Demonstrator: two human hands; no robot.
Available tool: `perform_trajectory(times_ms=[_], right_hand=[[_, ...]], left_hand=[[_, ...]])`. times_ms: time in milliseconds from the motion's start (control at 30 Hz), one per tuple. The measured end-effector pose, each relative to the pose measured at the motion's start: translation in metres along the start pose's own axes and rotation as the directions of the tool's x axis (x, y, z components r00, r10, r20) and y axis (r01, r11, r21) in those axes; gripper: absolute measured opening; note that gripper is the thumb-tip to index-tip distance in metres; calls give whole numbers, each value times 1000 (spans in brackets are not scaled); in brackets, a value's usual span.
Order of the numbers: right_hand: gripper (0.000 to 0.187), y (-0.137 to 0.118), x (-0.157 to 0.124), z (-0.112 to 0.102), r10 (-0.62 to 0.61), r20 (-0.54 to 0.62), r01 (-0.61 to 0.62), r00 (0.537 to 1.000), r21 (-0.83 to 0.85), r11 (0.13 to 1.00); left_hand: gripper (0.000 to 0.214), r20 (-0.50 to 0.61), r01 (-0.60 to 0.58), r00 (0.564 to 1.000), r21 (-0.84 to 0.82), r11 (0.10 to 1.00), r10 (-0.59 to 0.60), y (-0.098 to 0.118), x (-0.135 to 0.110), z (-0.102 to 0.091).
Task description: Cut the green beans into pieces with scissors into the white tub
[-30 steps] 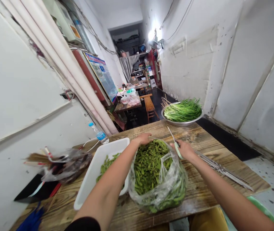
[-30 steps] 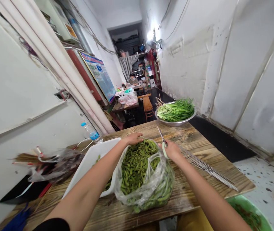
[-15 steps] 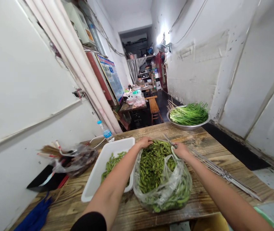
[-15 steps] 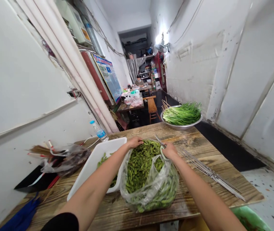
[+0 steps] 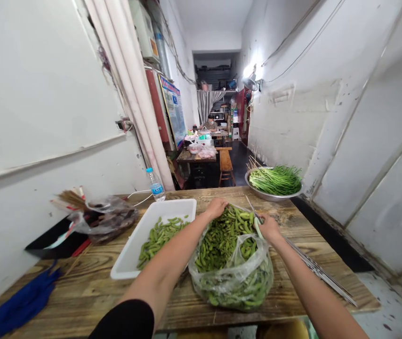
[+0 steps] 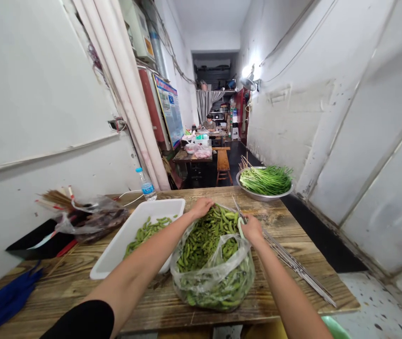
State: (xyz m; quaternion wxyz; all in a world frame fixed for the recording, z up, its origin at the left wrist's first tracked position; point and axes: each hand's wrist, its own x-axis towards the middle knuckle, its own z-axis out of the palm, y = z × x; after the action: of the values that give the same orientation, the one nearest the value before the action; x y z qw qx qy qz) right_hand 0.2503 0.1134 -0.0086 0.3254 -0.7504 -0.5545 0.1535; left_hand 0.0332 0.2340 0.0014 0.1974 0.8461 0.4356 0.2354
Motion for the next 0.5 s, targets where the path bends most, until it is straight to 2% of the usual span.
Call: perform_trajectory(times_ms=[100, 167, 367, 500], right_hand=[[38, -10, -8, -8, -47, -28, 46, 999, -26, 999], [38, -16, -10, -7, -68, -20, 68, 997, -37, 997], [37, -7, 3, 3, -75, 95, 78, 993, -32, 996], [38, 6, 8, 8, -86, 128, 86, 988, 6, 996]], left_hand=[[40, -73, 14, 997, -23, 1000, -15, -1, -12, -2], [41, -79, 37, 996, -32, 999, -40, -5, -15, -4], [35, 29, 72, 997, -26, 997, -71, -8, 2, 2], [34, 52, 75, 996, -24, 997, -74, -9, 6, 11]])
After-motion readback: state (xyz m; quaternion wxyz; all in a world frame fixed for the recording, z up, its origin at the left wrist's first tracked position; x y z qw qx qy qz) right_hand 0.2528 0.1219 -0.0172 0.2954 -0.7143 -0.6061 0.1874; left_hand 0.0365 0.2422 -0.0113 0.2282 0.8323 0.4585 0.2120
